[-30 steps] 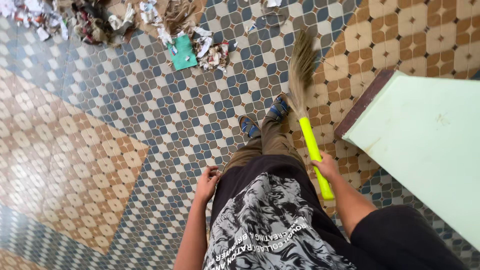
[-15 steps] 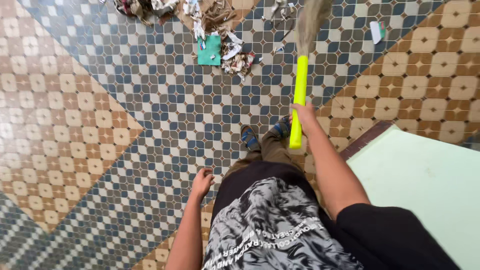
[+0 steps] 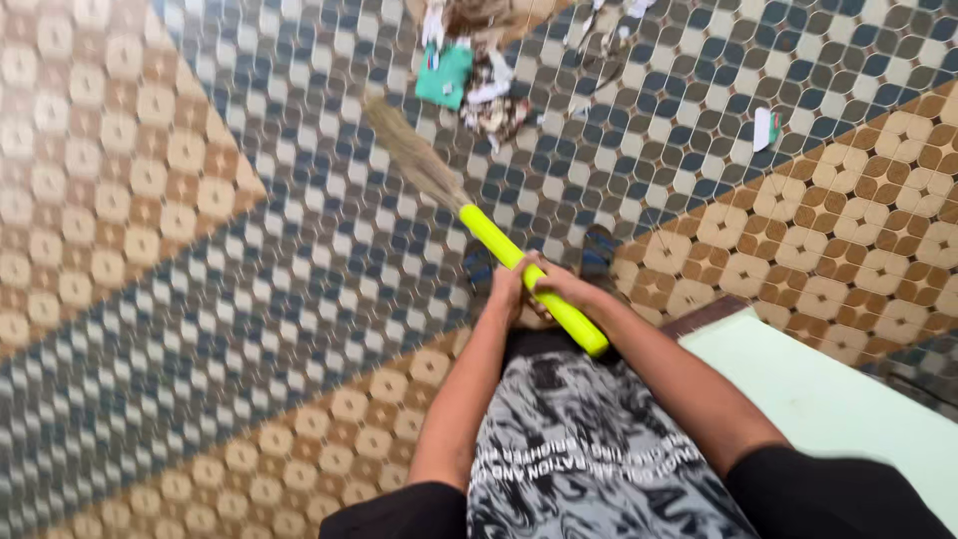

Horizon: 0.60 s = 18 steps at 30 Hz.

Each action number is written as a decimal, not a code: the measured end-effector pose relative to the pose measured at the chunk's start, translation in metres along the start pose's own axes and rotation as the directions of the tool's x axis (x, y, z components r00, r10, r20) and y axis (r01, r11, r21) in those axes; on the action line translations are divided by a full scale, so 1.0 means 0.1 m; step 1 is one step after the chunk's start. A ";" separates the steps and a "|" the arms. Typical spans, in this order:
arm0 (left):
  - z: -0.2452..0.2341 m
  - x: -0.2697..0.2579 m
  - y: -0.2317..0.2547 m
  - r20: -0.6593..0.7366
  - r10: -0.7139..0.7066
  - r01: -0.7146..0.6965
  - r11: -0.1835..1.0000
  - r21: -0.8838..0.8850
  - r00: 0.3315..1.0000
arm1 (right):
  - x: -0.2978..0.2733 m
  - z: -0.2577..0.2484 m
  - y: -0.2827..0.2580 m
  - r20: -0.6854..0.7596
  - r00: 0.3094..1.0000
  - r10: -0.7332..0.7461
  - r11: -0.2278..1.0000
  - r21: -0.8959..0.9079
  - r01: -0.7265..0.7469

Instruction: The person sweeps a tiled floor by hand using a broom, moving paper scraps and debris into a single pile.

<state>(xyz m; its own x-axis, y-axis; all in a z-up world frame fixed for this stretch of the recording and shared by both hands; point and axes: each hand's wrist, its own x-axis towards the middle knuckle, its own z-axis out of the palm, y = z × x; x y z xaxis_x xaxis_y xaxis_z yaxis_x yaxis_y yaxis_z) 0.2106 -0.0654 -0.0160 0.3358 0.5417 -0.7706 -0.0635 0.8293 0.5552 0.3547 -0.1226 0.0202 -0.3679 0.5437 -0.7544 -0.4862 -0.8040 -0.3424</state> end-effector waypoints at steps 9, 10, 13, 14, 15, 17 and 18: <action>0.44 0.23 -1.41 -0.440 -0.033 -0.030 0.990 -0.136 0.898 | -0.18 -0.75 0.02 0.051 0.980 0.194 0.822 -0.554 -0.134; 0.55 0.20 -1.49 -0.375 -0.037 0.011 0.997 -0.070 0.926 | -0.16 -0.90 0.06 -0.004 0.983 0.181 0.778 -0.611 -0.146; 0.77 0.08 -1.64 -0.149 -0.036 0.065 0.980 0.190 0.988 | -0.24 -1.36 0.18 -0.167 0.972 0.164 0.776 -0.587 -0.232; 0.81 0.03 -1.64 -0.093 -0.014 0.037 0.969 0.245 0.996 | -0.32 -1.56 0.21 -0.227 0.961 0.158 0.767 -0.585 -0.264; 0.83 -0.02 -1.64 0.035 0.057 -0.065 0.955 0.289 0.998 | -0.40 -1.79 0.17 -0.286 0.946 0.151 0.757 -0.582 -0.297; 0.70 -0.22 -1.71 -0.043 0.086 -0.068 0.945 0.320 0.995 | -0.65 -2.23 0.13 -0.407 0.904 0.129 0.739 -0.568 -0.361; 0.60 -0.25 -1.66 -0.078 0.115 -0.082 0.938 0.336 0.990 | -0.80 -2.39 0.10 -0.391 0.918 0.072 0.761 -0.573 -0.304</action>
<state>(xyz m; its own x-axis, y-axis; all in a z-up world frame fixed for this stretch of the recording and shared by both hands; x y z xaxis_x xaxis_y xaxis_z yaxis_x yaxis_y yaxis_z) 0.2691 -0.2253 -0.0700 0.2515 0.6427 -0.7237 0.2287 0.6871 0.6897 0.5691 -0.2319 -0.0570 -0.0627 0.3469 -0.9358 0.1964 -0.9150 -0.3524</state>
